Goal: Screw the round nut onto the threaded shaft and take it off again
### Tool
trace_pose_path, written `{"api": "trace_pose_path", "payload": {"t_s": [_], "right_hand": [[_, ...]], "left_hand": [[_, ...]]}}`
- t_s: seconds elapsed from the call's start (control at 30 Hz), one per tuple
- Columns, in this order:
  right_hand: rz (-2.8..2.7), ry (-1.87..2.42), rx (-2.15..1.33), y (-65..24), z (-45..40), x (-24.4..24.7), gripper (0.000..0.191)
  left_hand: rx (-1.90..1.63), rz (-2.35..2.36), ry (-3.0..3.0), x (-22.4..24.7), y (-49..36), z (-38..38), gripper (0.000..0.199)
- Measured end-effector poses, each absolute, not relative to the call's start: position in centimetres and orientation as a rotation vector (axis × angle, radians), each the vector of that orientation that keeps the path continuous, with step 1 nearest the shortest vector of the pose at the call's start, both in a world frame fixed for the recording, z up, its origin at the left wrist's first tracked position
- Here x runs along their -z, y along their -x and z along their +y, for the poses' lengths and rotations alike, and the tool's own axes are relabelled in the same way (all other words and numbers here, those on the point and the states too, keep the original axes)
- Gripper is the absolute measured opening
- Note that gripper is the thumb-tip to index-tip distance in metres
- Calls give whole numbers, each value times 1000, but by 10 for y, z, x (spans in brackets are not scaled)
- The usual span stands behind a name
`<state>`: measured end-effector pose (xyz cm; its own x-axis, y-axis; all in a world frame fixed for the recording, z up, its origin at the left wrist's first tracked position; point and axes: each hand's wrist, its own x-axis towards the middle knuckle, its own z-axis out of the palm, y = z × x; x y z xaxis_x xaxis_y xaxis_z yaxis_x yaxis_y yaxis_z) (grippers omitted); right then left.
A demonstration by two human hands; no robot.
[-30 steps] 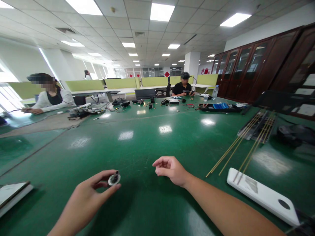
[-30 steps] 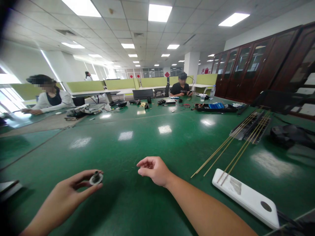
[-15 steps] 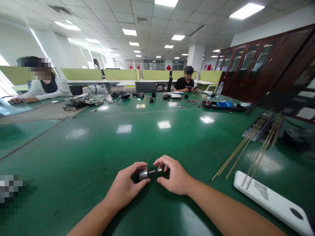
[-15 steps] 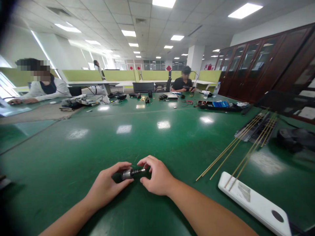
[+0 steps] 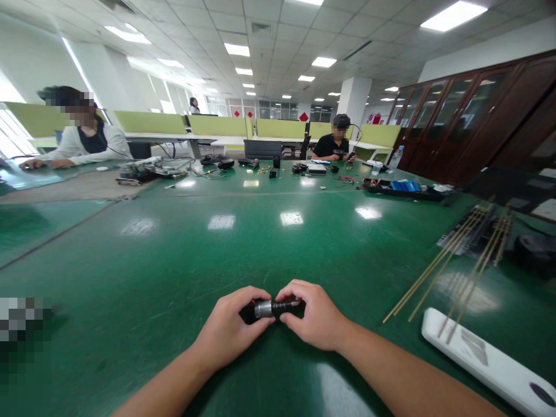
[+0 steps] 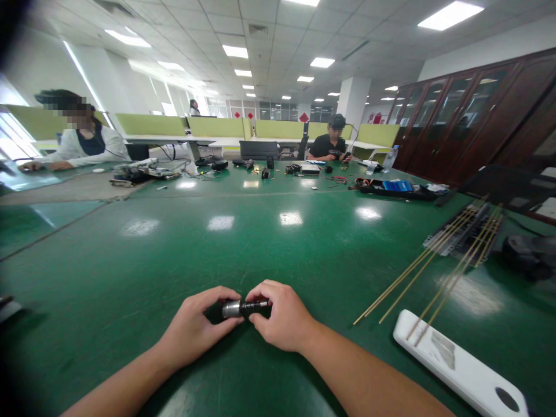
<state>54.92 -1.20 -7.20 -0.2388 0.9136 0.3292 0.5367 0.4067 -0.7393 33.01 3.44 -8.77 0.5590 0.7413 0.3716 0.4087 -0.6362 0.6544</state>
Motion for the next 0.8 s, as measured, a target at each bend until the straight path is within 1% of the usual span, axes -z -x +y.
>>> {"api": "trace_pose_path", "payload": {"t_s": [0.13, 0.47, 0.8], "right_hand": [[-1913, 1237, -633, -548, -12, 72, 19], [-1947, 1266, -644, -549, -13, 69, 13], [-1948, 1268, -623, -549, -12, 70, 11]], "left_hand": [[-868, 895, -2293, 87, -331, 33, 22], [-868, 897, -2294, 88, -330, 33, 25], [-936, 894, -2293, 90, -330, 32, 20]]}}
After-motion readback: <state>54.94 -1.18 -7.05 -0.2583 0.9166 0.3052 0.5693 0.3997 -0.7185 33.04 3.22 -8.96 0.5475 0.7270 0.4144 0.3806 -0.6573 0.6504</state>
